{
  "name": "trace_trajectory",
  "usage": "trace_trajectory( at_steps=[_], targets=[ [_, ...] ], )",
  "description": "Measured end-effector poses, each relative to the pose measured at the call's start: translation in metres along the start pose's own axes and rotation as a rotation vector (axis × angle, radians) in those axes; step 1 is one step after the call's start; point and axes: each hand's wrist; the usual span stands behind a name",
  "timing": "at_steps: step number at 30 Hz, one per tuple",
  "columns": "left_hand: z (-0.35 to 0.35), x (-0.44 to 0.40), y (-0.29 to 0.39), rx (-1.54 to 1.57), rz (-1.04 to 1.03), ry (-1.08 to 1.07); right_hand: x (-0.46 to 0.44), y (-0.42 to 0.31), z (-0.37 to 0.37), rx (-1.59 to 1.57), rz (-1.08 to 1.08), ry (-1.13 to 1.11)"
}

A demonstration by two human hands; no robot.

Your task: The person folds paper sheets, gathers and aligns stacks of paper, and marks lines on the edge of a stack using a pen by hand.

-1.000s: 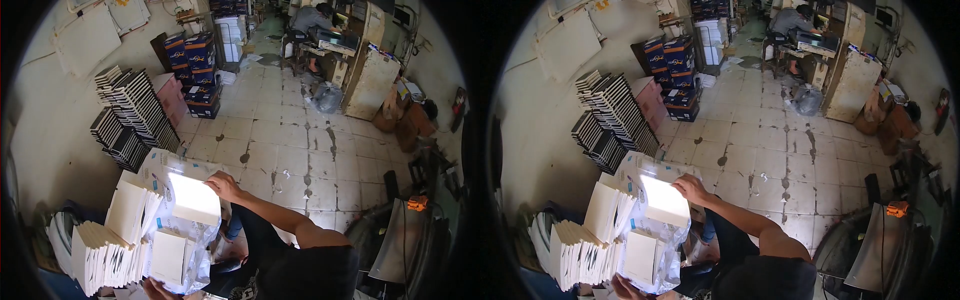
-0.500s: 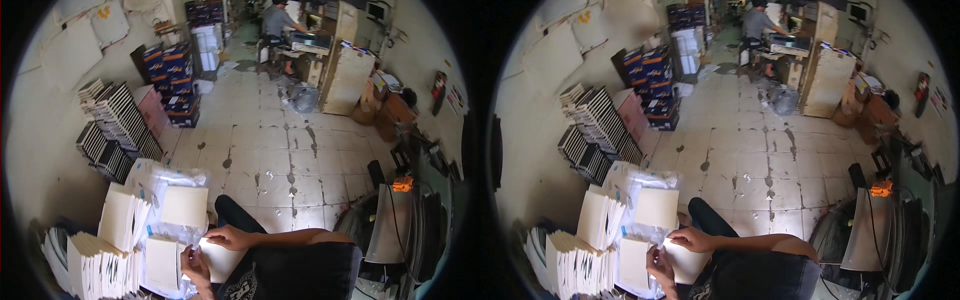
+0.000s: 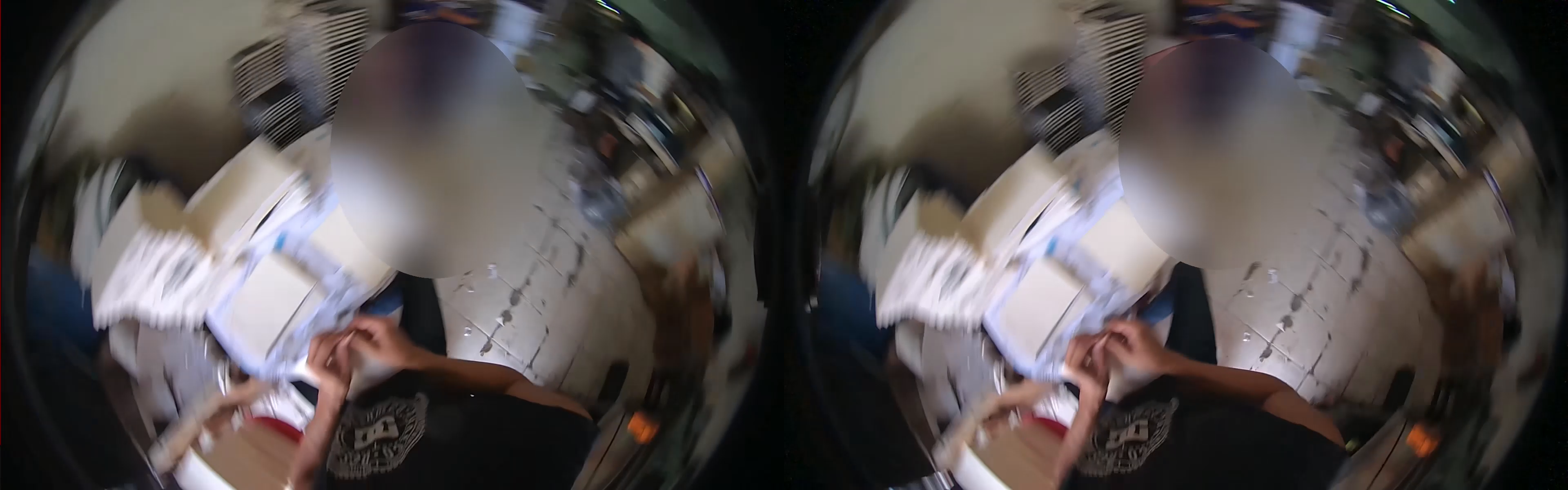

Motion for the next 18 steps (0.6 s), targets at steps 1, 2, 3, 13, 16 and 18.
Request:
trace_trajectory(
  at_steps=[1, 2, 3, 13, 16, 18],
  targets=[
    [-0.002, -0.004, 0.004, -0.084, -0.071, 0.068, 0.004, -0.015, 0.005, -0.006, -0.086, 0.066],
    [0.003, -0.005, 0.003, -0.138, -0.034, 0.093, -0.005, -0.021, 0.018, 0.262, 0.358, 0.132],
    [0.009, -0.007, -0.005, -0.112, 0.004, 0.173, -0.004, -0.022, 0.034, 0.366, 0.336, 0.155],
    [0.264, -0.013, -0.178, -1.143, 0.089, 0.789, -0.001, -0.054, 0.225, 0.653, 0.633, 0.509],
    [0.256, -0.02, -0.186, -1.282, 0.01, 0.862, -0.049, -0.044, 0.147, 0.125, 0.13, 0.507],
    [0.209, -0.029, -0.167, -0.972, 0.083, 0.649, -0.065, -0.013, 0.14, 0.124, -0.006, 0.446]
  ],
)
Point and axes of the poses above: each hand's wrist, its own x-axis away from the middle knuckle, its own z-axis out of the back of the hand, y = z × x, and after that the axes turned 11 degrees about y, right-handed
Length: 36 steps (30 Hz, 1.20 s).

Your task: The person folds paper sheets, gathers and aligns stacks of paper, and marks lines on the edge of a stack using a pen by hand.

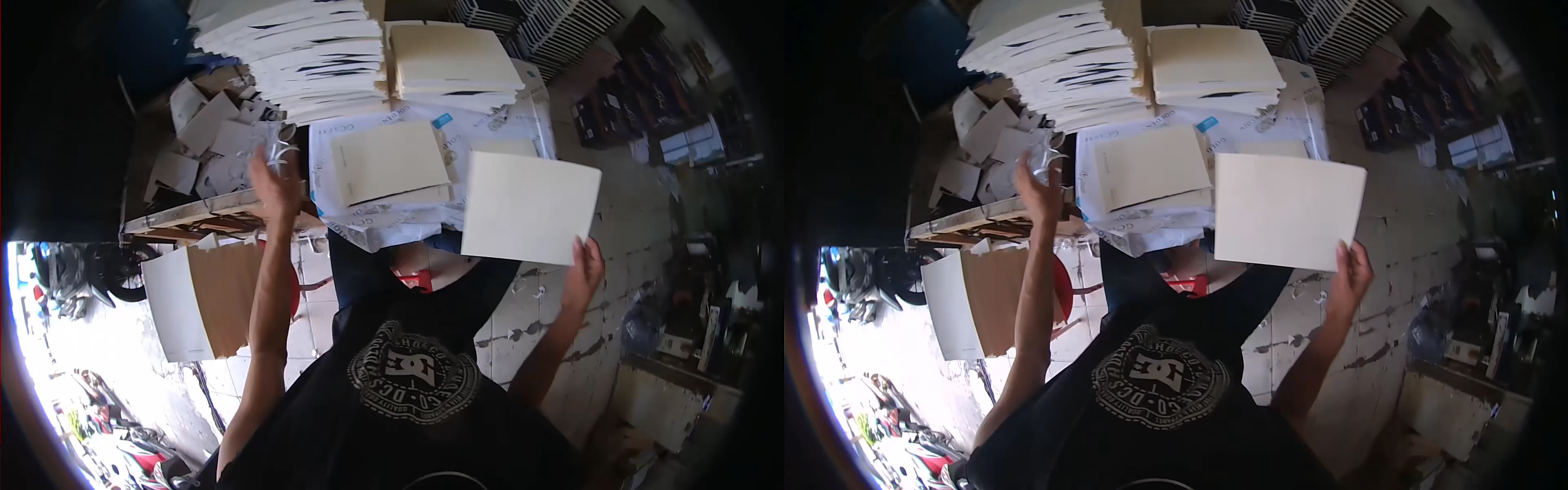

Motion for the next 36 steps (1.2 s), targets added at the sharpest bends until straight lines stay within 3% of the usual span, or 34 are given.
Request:
trace_trajectory(
  at_steps=[2, 4, 8, 10, 12, 14, 17, 18, 20, 22, 24, 26, 29, 36],
  targets=[
    [-0.01, 0.02, 0.057, 0.234, -0.131, -0.458, 0.001, -0.003, -0.02, -0.208, -0.033, 0.032],
    [-0.011, 0.044, 0.107, 0.191, -0.316, -0.673, 0.002, -0.014, -0.034, -0.478, -0.066, 0.073],
    [-0.033, 0.072, 0.088, 0.061, -0.605, -0.812, 0.007, -0.037, -0.029, -0.578, -0.029, 0.045],
    [-0.031, 0.059, 0.074, 0.107, -0.691, -0.843, 0.012, -0.036, -0.026, -0.434, -0.01, -0.006],
    [-0.024, 0.047, 0.072, 0.135, -0.625, -0.808, 0.018, -0.026, -0.027, -0.288, -0.024, -0.075],
    [-0.017, 0.04, 0.08, 0.374, -0.31, -0.697, 0.019, 0.003, -0.05, -0.158, -0.054, -0.142],
    [0.007, 0.041, 0.087, 1.085, 0.662, -0.982, 0.032, 0.02, -0.115, -0.214, -0.04, -0.267],
    [0.022, 0.033, 0.105, 1.004, 0.748, -0.923, 0.037, 0.016, -0.139, -0.191, -0.039, -0.289],
    [0.021, 0.032, 0.097, 0.77, 0.571, -0.687, 0.03, 0.032, -0.181, -0.172, -0.041, -0.424],
    [0.01, 0.024, 0.069, 0.595, 0.65, -0.592, 0.013, 0.027, -0.21, 0.145, 0.186, -0.576],
    [0.011, 0.016, 0.085, 0.551, 0.649, -0.473, -0.009, 0.048, -0.236, 0.229, 0.292, -0.706],
    [0.004, 0.02, 0.058, 0.276, 0.521, -0.534, -0.024, 0.068, -0.249, 0.274, 0.387, -0.788],
    [-0.006, 0.034, 0.043, 0.171, 0.446, -0.523, -0.034, 0.09, -0.257, 0.304, 0.476, -0.813],
    [-0.01, 0.044, 0.048, 0.149, 0.493, -0.539, -0.024, 0.107, -0.251, 0.39, 0.474, -0.782]
  ],
)
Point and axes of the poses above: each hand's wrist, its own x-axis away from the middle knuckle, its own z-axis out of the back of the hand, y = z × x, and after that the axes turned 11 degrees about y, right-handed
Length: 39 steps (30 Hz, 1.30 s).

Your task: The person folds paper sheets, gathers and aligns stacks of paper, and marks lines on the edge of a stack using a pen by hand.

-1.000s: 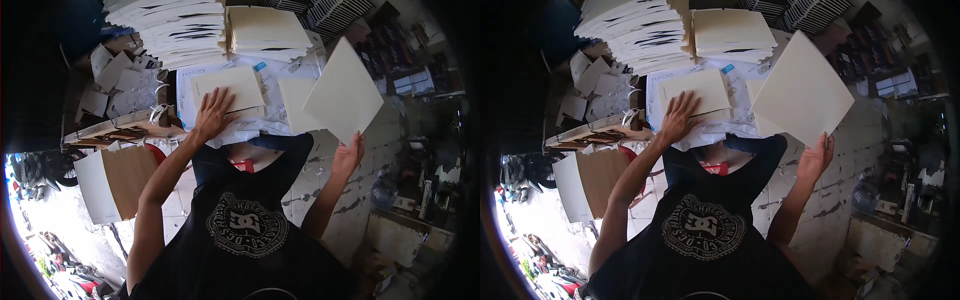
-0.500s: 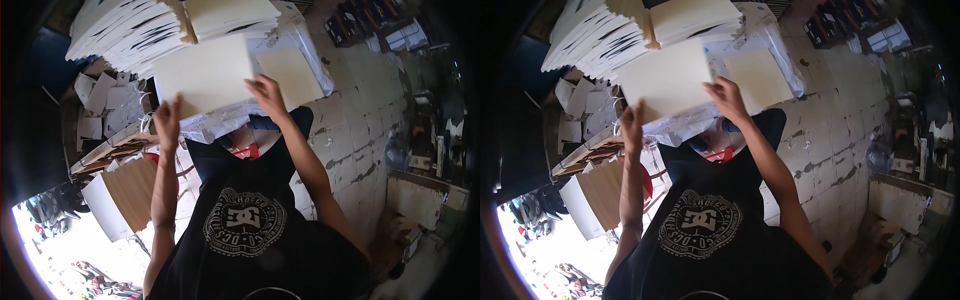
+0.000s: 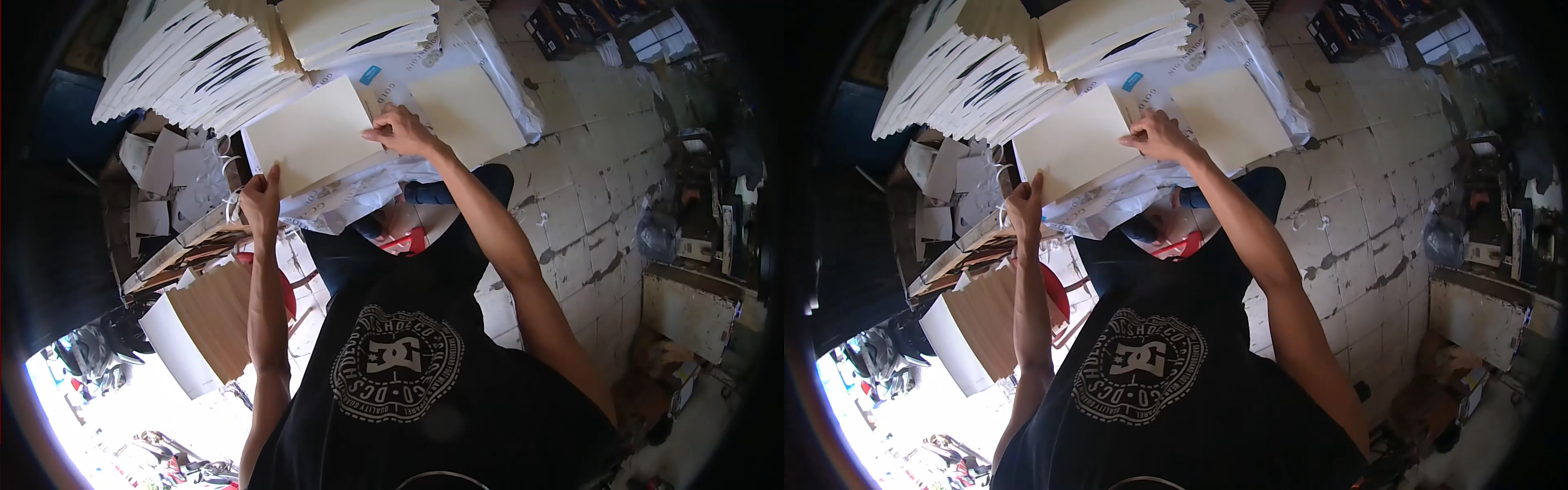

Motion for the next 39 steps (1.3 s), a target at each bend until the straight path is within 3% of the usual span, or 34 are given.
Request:
trace_trajectory(
  at_steps=[39],
  targets=[
    [-0.002, -0.01, 0.008, -0.104, 0.043, -0.008, 0.008, -0.009, -0.005, 0.018, -0.016, 0.074]
  ],
)
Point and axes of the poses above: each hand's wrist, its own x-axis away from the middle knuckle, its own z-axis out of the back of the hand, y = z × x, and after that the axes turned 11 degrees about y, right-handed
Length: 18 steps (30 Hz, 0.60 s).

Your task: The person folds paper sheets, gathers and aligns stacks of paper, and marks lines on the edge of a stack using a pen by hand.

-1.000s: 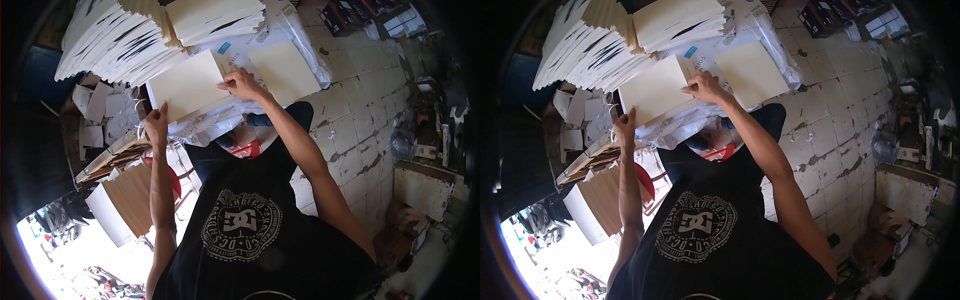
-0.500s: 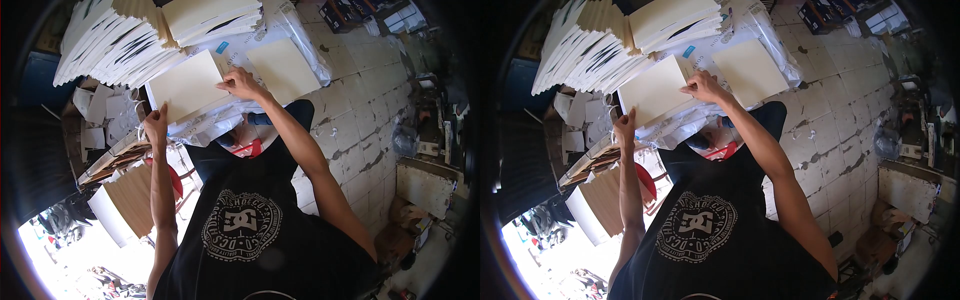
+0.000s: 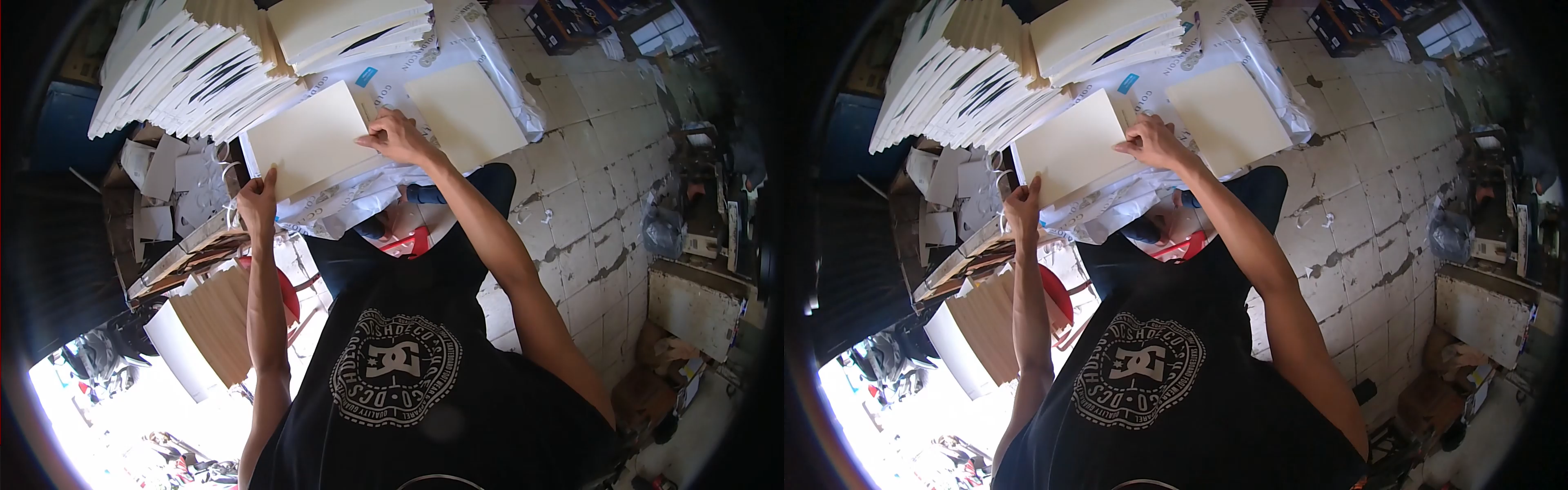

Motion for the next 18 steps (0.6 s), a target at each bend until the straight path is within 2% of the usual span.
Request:
trace_trajectory(
  at_steps=[7, 10, 13, 18],
  targets=[
    [-0.002, -0.003, -0.001, -0.024, -0.001, 0.004, 0.002, -0.006, 0.003, 0.023, -0.001, 0.02],
    [-0.003, -0.003, -0.003, -0.056, -0.016, 0.017, 0.004, -0.007, 0.002, -0.068, -0.001, 0.118],
    [-0.002, -0.003, 0.0, -0.066, -0.015, 0.023, 0.015, -0.012, 0.003, 0.031, 0.232, 0.205],
    [-0.003, -0.004, 0.0, -0.075, -0.004, 0.034, 0.024, -0.022, 0.017, 0.079, 0.263, 0.113]
  ],
)
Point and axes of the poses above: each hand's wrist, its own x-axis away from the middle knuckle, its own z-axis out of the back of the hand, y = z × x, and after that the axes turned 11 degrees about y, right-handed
